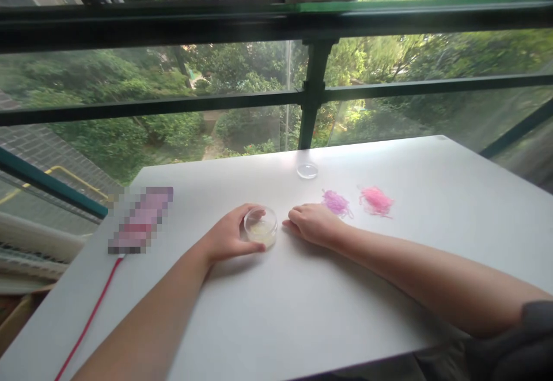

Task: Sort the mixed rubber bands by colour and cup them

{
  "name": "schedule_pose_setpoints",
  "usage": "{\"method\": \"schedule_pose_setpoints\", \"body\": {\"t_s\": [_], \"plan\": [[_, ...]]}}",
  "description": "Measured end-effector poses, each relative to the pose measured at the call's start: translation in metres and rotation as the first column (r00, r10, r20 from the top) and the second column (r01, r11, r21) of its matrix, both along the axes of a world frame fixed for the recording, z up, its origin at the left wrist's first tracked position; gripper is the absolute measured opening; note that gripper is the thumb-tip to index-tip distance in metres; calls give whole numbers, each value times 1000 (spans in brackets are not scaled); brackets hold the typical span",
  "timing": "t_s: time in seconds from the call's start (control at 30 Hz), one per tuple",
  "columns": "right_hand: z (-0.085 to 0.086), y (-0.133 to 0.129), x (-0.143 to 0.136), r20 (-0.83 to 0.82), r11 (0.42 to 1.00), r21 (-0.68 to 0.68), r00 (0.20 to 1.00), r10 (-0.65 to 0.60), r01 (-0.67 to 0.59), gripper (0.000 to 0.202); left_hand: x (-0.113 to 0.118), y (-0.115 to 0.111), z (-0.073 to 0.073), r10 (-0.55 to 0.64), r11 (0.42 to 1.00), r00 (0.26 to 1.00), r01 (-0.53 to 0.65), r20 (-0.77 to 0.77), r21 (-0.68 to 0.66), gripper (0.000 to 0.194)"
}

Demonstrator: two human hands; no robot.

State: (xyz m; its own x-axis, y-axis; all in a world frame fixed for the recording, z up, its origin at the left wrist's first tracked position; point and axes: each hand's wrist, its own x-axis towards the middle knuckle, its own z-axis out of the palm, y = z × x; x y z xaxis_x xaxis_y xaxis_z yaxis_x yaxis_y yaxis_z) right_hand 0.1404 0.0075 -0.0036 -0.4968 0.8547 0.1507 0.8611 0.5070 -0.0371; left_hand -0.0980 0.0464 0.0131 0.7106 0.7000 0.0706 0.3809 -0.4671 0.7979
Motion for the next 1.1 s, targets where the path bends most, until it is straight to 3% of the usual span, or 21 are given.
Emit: {"method": "schedule_pose_setpoints", "body": {"t_s": [0.1,0.17,0.2,0.27,0.37,0.43,0.5,0.63,0.8,1.1], "plan": [[-2,3,4,-204,998,25,978,-44,50,34,1,0,0,10,999,1000,-10,2,37,66],[-2,6,9,-453,990,8,883,-124,143,38,3,-1,-1,21,997,1000,-22,18,72,67],[0,9,11,-588,981,-26,791,-171,193,40,4,-2,-1,23,996,999,-25,29,85,67],[4,15,15,-811,962,-125,533,-240,242,44,6,-3,-2,24,994,998,-29,51,101,68],[14,24,16,-952,956,-252,142,-272,148,46,8,-5,-4,24,993,998,-31,60,114,68],[22,28,13,-959,958,-282,-39,-281,45,46,9,-5,-4,24,991,998,-30,54,129,68],[32,30,7,-945,958,-284,-160,-285,-30,48,10,-5,-4,24,989,998,-32,55,144,67],[48,32,-10,-914,962,-255,-300,-274,-99,51,12,-7,-5,57,987,996,-67,73,147,67],[57,36,-38,-877,970,-219,-413,-245,-108,49,18,-12,-5,87,983,992,-100,93,154,73],[49,42,-65,-847,968,-207,-470,-250,-141,45,32,-25,0,236,941,971,-238,34,242,66]]}}
